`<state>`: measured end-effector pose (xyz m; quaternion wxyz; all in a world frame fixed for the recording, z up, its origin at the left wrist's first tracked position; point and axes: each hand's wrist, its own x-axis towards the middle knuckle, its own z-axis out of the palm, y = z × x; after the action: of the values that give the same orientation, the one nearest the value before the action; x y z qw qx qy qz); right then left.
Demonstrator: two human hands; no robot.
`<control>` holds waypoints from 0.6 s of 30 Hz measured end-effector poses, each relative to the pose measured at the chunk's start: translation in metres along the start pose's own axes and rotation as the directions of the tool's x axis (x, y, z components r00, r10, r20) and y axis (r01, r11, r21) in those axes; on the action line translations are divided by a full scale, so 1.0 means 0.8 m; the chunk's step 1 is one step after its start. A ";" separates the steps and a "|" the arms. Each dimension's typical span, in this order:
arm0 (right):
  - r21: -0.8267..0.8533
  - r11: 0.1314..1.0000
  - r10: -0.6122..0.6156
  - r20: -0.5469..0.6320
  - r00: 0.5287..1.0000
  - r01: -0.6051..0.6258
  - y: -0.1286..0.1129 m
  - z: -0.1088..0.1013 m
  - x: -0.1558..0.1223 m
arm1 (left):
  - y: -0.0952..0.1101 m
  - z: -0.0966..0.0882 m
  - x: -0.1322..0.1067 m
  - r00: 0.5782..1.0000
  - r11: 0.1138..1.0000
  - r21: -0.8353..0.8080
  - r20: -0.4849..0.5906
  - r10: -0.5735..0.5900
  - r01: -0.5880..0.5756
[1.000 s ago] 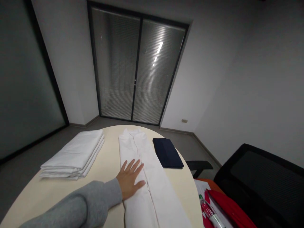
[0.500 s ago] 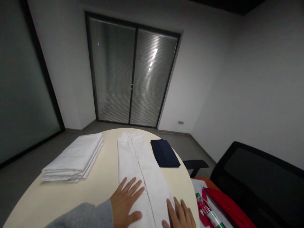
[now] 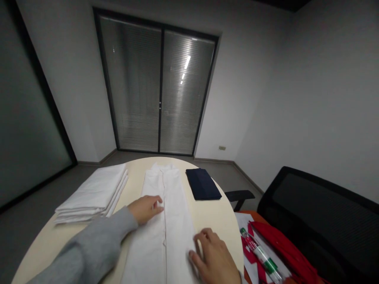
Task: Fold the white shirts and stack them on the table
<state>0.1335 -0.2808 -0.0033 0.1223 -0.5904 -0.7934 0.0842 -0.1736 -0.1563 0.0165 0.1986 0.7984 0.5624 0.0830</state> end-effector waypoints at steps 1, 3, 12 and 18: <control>0.022 1.000 0.009 -0.033 0.999 -0.008 -0.009 -0.007 0.017 | 0.004 -0.005 0.028 0.993 0.995 0.039 -0.076 -0.092 0.096; 0.046 0.999 -0.024 -0.102 0.994 0.029 -0.022 0.002 0.044 | 0.008 -0.006 0.080 0.966 0.975 0.060 -0.165 -0.199 0.212; -0.057 0.964 -0.263 -0.123 0.957 0.258 0.050 0.141 0.095 | -0.007 0.067 0.163 0.932 0.986 -0.070 -0.320 -0.168 0.154; -0.058 0.974 -0.222 -0.082 0.972 0.218 0.061 0.133 0.096 | -0.013 0.080 0.171 0.921 0.998 -0.058 -0.387 -0.045 0.024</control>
<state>0.1262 -0.1917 -0.1114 0.1512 -0.5047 -0.8496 0.0246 -0.1111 -0.0405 -0.0581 0.1056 0.7505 0.6022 0.2507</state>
